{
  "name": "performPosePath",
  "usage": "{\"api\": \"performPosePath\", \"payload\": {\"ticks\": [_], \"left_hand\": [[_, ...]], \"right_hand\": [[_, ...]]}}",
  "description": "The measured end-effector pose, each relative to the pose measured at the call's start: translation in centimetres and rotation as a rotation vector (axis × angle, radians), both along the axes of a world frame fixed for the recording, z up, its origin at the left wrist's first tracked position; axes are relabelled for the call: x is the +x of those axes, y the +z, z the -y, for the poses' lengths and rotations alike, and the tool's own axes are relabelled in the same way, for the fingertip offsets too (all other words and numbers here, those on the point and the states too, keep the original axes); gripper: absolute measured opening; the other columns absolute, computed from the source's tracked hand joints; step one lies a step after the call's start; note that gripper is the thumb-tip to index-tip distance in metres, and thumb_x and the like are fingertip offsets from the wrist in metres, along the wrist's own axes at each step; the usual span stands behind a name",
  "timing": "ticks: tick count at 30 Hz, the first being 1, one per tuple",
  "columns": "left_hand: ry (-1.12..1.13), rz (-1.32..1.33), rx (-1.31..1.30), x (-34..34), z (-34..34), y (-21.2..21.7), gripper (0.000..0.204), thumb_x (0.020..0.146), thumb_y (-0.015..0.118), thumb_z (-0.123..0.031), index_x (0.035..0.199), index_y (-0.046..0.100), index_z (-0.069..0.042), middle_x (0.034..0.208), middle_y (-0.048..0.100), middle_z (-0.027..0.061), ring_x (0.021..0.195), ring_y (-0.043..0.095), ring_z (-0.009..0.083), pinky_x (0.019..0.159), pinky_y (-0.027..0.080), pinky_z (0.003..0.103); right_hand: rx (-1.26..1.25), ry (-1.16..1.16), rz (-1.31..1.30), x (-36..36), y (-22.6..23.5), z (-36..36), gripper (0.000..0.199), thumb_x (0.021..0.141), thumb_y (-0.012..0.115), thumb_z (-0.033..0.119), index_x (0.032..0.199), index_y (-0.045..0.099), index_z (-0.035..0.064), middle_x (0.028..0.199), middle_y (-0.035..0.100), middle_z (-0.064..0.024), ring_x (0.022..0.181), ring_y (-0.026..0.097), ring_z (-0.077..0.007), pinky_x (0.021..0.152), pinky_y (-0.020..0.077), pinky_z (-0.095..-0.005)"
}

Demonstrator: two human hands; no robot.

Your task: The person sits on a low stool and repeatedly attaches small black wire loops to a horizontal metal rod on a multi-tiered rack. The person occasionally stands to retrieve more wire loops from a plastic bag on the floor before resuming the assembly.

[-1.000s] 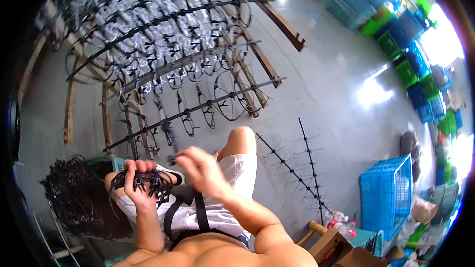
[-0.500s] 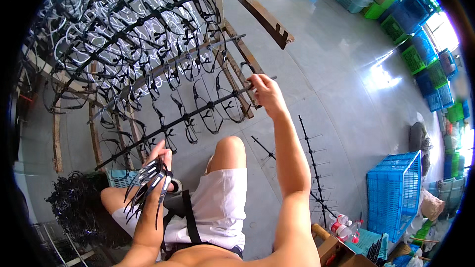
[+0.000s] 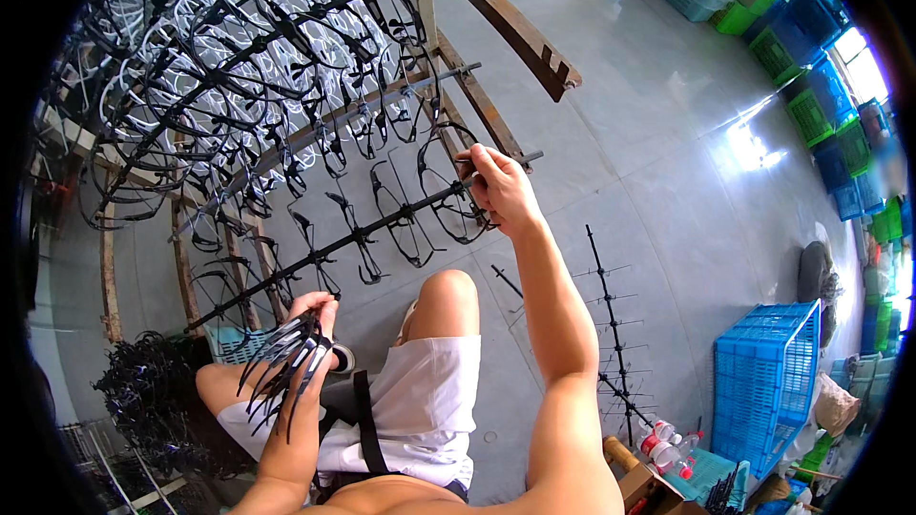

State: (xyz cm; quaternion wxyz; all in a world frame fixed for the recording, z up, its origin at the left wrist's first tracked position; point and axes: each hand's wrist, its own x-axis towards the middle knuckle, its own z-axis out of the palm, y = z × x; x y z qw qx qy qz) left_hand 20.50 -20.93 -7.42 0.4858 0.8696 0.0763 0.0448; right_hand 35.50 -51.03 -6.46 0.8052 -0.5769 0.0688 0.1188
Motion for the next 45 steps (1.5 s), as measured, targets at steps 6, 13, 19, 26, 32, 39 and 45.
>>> {"api": "performPosePath", "payload": {"ticks": [6,13,19,26,32,39,45], "left_hand": [[0.062,0.110,-0.099,0.6,0.5,-0.1,0.017,0.084,0.065,-0.014,0.097,0.060,-0.003,0.089,0.062,0.0044,0.080,0.057,0.0140,0.075,0.045,0.027],[0.236,0.075,-0.232,1.7,1.9,1.8,0.014,0.084,0.066,-0.007,0.095,0.060,-0.002,0.085,0.059,0.0020,0.074,0.054,0.0096,0.070,0.044,0.022],[0.198,0.171,-0.211,1.6,1.1,-0.2,0.014,0.083,0.066,-0.007,0.095,0.060,-0.002,0.083,0.058,0.0011,0.073,0.053,0.0085,0.068,0.043,0.021],[0.170,0.104,-0.300,1.2,1.1,-0.2,0.015,0.085,0.064,-0.007,0.098,0.058,-0.002,0.089,0.062,0.0046,0.079,0.057,0.0105,0.073,0.045,0.023],[0.135,0.050,-0.506,-0.3,0.8,1.1,0.023,0.088,0.061,-0.011,0.108,0.054,-0.002,0.100,0.060,0.0085,0.082,0.057,0.0129,0.078,0.048,0.026],[-0.160,-0.242,-1.124,-4.1,0.6,4.3,0.049,0.095,0.042,-0.038,0.125,0.046,0.000,0.134,0.044,0.0155,0.118,0.047,0.0224,0.101,0.036,0.035],[-0.293,-0.284,-1.108,-4.1,-0.2,3.8,0.046,0.096,0.040,-0.031,0.129,0.043,0.001,0.135,0.043,0.0180,0.124,0.043,0.0253,0.104,0.034,0.038]], "right_hand": [[0.206,-0.033,0.198,-2.0,-2.8,1.6,0.026,0.096,0.048,0.026,0.102,0.059,0.0034,0.075,0.054,0.0019,0.056,0.038,-0.0038,0.049,0.0328,-0.0185],[0.396,-0.212,0.334,-6.0,-5.8,-0.3,0.037,0.090,0.055,0.013,0.123,0.049,-0.0025,0.104,0.058,-0.0053,0.087,0.053,-0.0111,0.077,0.0426,-0.0246],[0.439,-0.386,0.273,-6.7,-6.0,-1.2,0.027,0.084,0.059,0.000,0.111,0.059,-0.0038,0.097,0.063,-0.0067,0.075,0.056,-0.0114,0.070,0.0449,-0.0230],[0.404,-0.318,0.246,-6.5,-4.4,-0.2,0.034,0.081,0.062,-0.001,0.114,0.057,-0.0045,0.102,0.062,-0.0073,0.080,0.055,-0.0106,0.073,0.0443,-0.0236],[-0.783,-0.729,0.518,-9.0,-0.3,-2.6,0.042,0.079,0.060,0.004,0.120,0.052,0.0050,0.105,0.054,-0.0087,0.104,0.047,-0.0213,0.090,0.0390,-0.0324],[-0.090,0.248,0.382,-18.0,1.9,-15.5,0.032,0.088,0.059,0.019,0.112,0.055,-0.0014,0.088,0.060,-0.0098,0.088,0.056,-0.0210,0.082,0.0437,-0.0303],[-0.009,0.234,0.223,-17.4,0.9,-14.3,0.020,0.089,0.059,0.015,0.103,0.062,0.0005,0.085,0.060,-0.0061,0.078,0.054,-0.0120,0.072,0.0439,-0.0244]]}}
